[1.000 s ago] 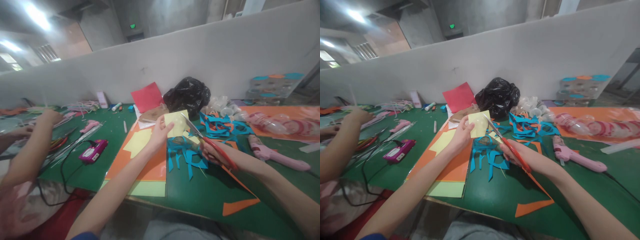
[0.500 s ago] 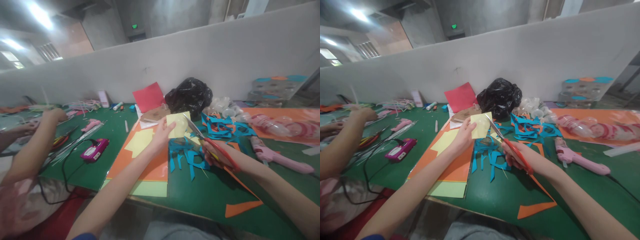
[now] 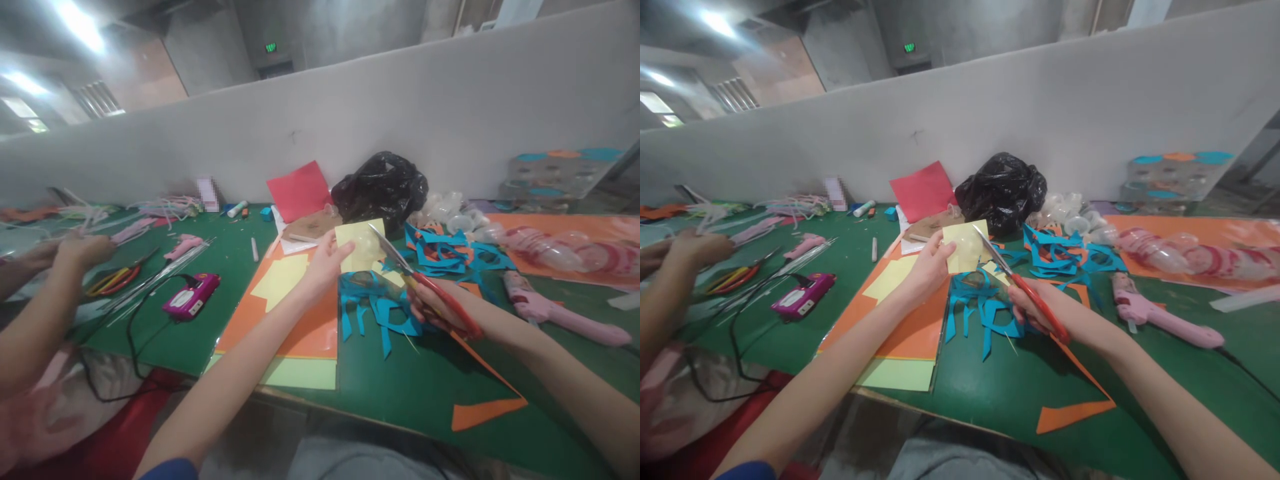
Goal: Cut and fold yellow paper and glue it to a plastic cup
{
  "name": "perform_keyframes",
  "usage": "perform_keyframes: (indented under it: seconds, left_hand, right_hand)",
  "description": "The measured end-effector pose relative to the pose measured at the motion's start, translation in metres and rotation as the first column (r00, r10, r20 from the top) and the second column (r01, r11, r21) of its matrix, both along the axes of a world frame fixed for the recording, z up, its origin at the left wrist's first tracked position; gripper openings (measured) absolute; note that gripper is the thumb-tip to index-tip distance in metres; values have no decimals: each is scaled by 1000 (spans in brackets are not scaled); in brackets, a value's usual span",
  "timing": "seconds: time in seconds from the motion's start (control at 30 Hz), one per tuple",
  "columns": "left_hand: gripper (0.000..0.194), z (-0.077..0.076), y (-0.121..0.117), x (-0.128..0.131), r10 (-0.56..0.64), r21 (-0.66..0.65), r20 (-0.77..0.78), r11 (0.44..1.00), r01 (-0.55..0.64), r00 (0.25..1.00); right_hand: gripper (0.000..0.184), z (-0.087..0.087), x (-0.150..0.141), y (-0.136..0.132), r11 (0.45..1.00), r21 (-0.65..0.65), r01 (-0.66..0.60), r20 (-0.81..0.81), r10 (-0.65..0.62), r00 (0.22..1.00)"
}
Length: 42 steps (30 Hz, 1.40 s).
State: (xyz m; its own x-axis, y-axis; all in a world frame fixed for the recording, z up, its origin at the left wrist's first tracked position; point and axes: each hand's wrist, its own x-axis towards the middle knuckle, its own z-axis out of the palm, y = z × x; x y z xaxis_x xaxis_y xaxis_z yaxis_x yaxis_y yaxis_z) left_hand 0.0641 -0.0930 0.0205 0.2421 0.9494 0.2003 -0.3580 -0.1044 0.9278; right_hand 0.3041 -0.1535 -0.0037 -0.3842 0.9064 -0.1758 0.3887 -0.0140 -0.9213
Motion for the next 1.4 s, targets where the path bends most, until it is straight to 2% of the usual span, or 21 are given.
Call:
perform_keyframes:
  seconds: [0.1, 0.33, 0.43, 0.53, 0.77, 0.9, 1.13, 1.3, 1.4]
  left_hand:
    - [49, 0, 4, -6, -21, 4, -58, 1000, 22, 998]
    - [43, 3, 6, -19, -60, 18, -149, 998, 63, 987]
    - [45, 2, 8, -18, -57, -3, -100, 998, 57, 993]
    - [47, 0, 9, -13, -26, -58, -35, 998, 24, 999]
    - [58, 3, -2, 0, -76, -116, 54, 990, 82, 996]
    - [50, -1, -7, 4, -58, -154, 68, 986, 68, 996]
    - [37, -3, -9, 5, 30, -241, 161, 970, 10, 986]
    - [36, -5, -9, 9, 9, -207, 245, 978, 43, 969]
    - [37, -8, -10, 12, -24, -179, 243, 981, 69, 970]
  right_hand:
    - [57, 2, 1, -2, 998, 25, -65, 31, 64, 997]
    - [58, 8, -5, -5, 999, 29, -34, 4, 34, 999]
    - [58, 11, -7, -6, 999, -14, 37, 35, -37, 999]
    - [56, 11, -8, -5, 997, -40, 63, -17, -64, 998]
    - [53, -3, -4, 3, 983, -82, 164, -111, -173, 979]
    - [49, -1, -7, 3, 988, -65, 143, -106, -149, 983]
    - [52, 5, -12, 0, 992, 8, 127, -25, -127, 992]
    - [50, -2, -13, 2, 990, -6, 138, 12, -138, 990]
    - [49, -5, -13, 3, 991, -11, 132, 19, -132, 991]
